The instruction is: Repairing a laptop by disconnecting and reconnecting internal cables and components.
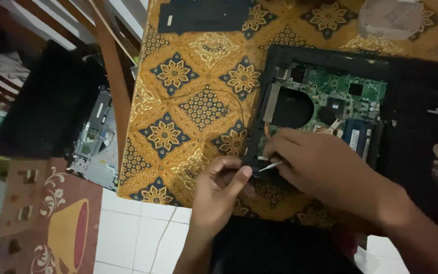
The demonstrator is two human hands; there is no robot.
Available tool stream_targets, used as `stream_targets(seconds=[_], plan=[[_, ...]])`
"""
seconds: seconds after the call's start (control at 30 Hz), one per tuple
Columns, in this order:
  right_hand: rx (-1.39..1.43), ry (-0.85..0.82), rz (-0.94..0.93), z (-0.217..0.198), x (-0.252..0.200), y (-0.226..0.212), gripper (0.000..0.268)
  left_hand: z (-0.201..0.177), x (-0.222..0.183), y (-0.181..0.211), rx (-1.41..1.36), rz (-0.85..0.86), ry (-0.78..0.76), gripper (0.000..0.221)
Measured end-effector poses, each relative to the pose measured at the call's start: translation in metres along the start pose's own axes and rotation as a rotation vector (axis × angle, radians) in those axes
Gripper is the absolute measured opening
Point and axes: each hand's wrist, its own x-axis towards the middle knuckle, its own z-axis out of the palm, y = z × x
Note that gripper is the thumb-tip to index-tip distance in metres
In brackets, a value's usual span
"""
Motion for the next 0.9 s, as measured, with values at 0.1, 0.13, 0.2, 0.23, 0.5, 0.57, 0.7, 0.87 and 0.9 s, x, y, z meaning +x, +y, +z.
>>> stream_targets(seconds=[0.1,0.13,0.2,0.23,0.5,0.57,0.7,0.87,0.9], plan=[[0.220,-0.203,0.229,-0.024,0.011,-0.013,0.022,0.000,0.001,0.001,0.016,0.009,0.003,0.016],[0.304,-0.331,0.370,-0.035,0.015,-0.021,0.023,0.000,0.000,0.004,0.038,0.014,0.012,0.014],[0.347,-0.289,0.398,-0.034,0.017,-0.022,0.020,-0.001,0.000,0.004,0.028,0.030,-0.021,0.015],[0.388,-0.249,0.421,-0.033,0.019,-0.022,0.017,-0.001,0.001,0.004,0.016,0.046,-0.047,0.016],[0.376,-0.331,0.647,-0.050,0.035,-0.040,0.023,0.002,-0.002,0.019,0.129,0.017,-0.034,0.016],[0.397,-0.366,0.679,-0.049,0.033,-0.042,0.023,0.005,-0.002,0.029,0.184,0.024,-0.030,0.018],[0.306,-0.330,0.656,-0.041,0.026,-0.040,0.029,0.005,0.003,0.028,0.185,-0.018,-0.027,0.022],[0.333,-0.112,0.597,-0.009,0.004,-0.027,0.041,0.003,0.005,0.026,0.247,-0.004,-0.024,0.026],[0.360,-0.091,0.566,-0.011,0.003,-0.030,0.033,0.002,0.004,0.029,0.310,0.018,-0.026,0.026]])
